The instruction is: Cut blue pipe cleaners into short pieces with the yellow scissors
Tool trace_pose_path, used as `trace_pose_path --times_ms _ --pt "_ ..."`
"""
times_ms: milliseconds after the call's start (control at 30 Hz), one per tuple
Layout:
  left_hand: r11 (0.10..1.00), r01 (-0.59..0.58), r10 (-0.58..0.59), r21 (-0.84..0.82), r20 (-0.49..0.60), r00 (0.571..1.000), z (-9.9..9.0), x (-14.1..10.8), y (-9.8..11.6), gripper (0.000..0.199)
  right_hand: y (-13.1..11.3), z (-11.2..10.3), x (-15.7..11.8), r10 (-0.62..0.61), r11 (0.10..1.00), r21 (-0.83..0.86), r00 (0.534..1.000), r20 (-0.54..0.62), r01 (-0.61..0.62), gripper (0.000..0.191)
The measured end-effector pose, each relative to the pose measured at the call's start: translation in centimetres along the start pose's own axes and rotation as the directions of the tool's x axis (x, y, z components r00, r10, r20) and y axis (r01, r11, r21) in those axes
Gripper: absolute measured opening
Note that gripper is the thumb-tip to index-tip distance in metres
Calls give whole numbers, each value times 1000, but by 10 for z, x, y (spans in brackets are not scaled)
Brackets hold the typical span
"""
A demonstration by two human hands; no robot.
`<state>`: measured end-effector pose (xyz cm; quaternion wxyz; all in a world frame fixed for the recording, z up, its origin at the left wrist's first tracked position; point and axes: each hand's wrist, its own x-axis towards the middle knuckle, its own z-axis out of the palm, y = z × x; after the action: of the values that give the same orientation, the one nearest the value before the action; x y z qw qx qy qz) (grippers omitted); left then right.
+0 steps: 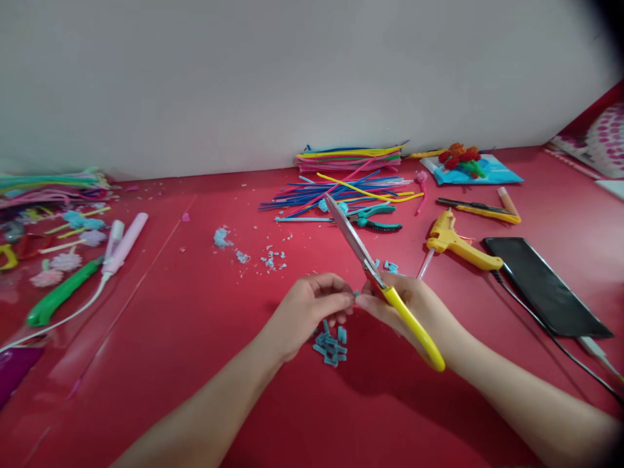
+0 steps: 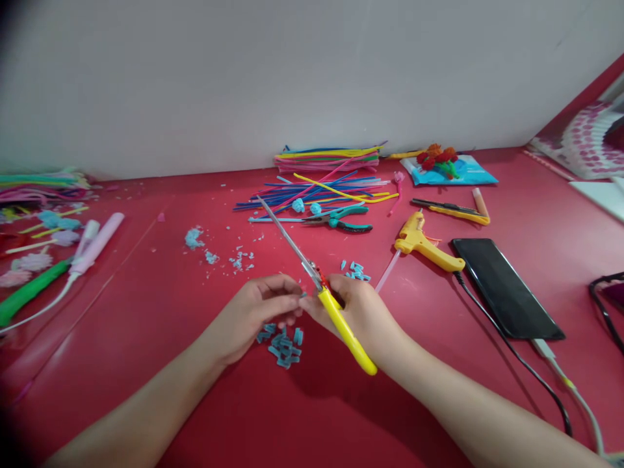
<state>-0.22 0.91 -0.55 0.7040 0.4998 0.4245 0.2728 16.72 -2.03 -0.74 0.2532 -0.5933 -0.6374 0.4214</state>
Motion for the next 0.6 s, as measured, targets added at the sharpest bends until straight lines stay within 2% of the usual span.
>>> trace_pose_path --times_ms 133,300,467,600 --pt "993 -78 65 -92 -138 988 -13 2 4 8 -2 -11 -5 -31 994 -103 995 90 40 36" --pt "984 -159 132 -86 -258 957 -25 2 8 5 -11 -18 -12 9 973 -230 987 162 29 42" --pt "981 -176 153 -86 -224 963 -27 0 10 4 -17 -17 -11 70 962 -274 979 189 -16 41" --pt "985 -158 144 -65 -176 974 -28 3 7 8 -11 -14 -8 43 967 -255 992 114 -13 37"
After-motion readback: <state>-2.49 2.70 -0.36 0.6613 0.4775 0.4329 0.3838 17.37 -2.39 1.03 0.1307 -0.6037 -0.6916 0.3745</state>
